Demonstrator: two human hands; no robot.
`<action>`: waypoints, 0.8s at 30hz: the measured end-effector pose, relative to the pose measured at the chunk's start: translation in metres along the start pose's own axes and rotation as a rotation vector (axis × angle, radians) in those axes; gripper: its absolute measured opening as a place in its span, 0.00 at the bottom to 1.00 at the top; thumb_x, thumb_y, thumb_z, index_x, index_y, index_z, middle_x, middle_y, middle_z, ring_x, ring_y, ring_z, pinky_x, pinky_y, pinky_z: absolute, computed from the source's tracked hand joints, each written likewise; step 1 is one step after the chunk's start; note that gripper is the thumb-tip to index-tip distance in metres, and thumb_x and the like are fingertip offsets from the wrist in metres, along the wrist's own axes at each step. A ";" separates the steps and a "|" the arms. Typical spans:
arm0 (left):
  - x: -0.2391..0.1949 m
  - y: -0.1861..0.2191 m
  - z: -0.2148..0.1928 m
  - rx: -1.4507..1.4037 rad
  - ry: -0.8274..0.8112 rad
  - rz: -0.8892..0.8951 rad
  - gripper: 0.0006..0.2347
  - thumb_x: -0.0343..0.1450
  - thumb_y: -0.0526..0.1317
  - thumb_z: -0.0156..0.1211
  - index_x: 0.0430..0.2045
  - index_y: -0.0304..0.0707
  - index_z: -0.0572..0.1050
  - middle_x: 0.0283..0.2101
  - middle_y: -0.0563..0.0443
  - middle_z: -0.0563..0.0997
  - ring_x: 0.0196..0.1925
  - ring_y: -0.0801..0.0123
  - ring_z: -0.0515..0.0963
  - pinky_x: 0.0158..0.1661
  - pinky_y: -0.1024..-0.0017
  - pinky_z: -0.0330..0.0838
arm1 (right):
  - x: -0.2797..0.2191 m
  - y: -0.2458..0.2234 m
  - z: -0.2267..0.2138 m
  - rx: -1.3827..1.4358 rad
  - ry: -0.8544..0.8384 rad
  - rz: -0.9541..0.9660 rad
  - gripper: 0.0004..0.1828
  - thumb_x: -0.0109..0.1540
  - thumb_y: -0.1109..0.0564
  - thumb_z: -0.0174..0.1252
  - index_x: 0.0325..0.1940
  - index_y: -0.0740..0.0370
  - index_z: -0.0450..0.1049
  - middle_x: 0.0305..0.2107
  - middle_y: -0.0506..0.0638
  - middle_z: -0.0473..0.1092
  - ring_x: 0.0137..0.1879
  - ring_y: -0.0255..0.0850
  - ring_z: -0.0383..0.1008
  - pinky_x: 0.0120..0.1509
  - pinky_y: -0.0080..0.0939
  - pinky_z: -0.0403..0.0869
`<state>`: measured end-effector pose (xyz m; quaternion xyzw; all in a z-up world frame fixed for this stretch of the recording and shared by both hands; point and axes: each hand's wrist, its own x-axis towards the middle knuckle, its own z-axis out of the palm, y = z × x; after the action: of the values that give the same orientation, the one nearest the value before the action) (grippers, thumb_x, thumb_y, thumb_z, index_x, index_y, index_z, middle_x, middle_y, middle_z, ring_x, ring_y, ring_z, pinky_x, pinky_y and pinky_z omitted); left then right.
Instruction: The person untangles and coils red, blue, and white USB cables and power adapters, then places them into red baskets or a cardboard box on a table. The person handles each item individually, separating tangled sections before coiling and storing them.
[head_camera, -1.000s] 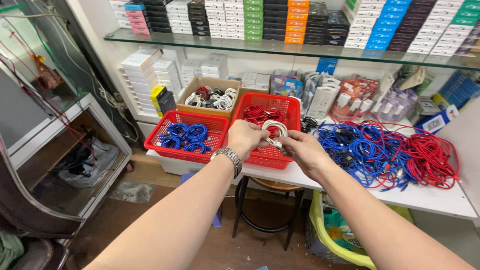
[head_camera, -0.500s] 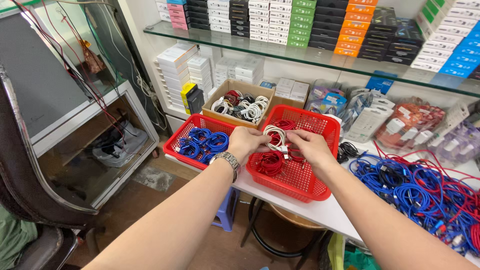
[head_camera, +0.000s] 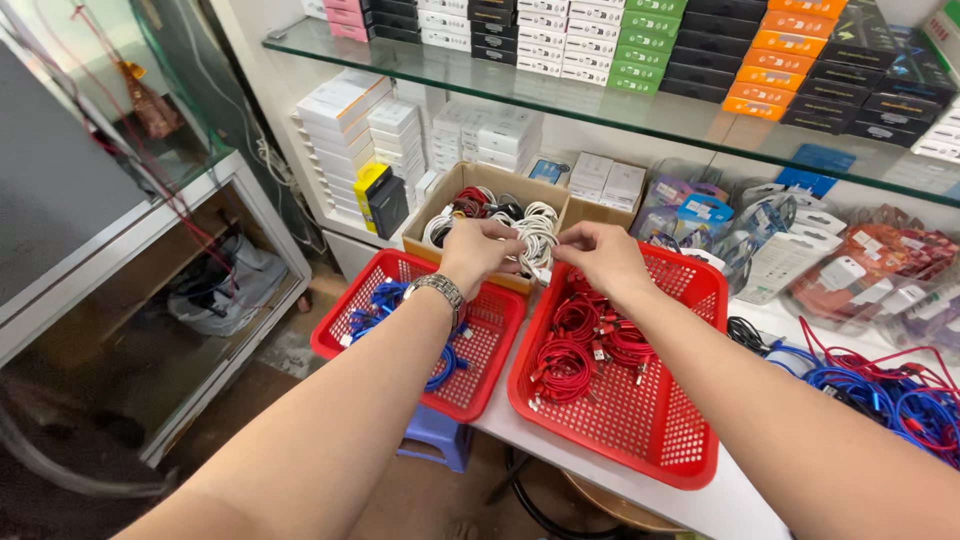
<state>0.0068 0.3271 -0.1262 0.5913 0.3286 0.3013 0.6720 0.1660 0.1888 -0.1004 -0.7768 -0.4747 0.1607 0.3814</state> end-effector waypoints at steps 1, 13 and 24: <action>0.013 0.000 -0.004 -0.009 0.007 0.032 0.09 0.63 0.26 0.67 0.36 0.19 0.81 0.36 0.41 0.85 0.34 0.63 0.87 0.32 0.72 0.87 | 0.013 0.000 0.004 -0.016 0.037 -0.014 0.15 0.57 0.51 0.67 0.46 0.56 0.82 0.37 0.49 0.81 0.42 0.37 0.80 0.49 0.39 0.75; 0.098 -0.044 -0.025 0.383 -0.089 -0.096 0.03 0.60 0.26 0.69 0.24 0.23 0.82 0.26 0.41 0.85 0.26 0.63 0.87 0.26 0.70 0.81 | 0.066 0.002 0.062 -0.675 0.092 -0.094 0.08 0.56 0.50 0.68 0.37 0.52 0.83 0.37 0.50 0.75 0.55 0.50 0.68 0.61 0.56 0.60; 0.101 -0.035 -0.026 0.860 -0.131 0.194 0.10 0.61 0.36 0.71 0.27 0.28 0.79 0.30 0.37 0.84 0.36 0.52 0.84 0.42 0.61 0.78 | 0.068 0.002 0.074 -0.713 0.138 -0.020 0.11 0.57 0.50 0.65 0.42 0.52 0.83 0.38 0.52 0.75 0.54 0.51 0.69 0.61 0.58 0.60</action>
<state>0.0469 0.4184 -0.1717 0.8629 0.3240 0.1606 0.3529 0.1560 0.2794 -0.1428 -0.8652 -0.4817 -0.0717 0.1195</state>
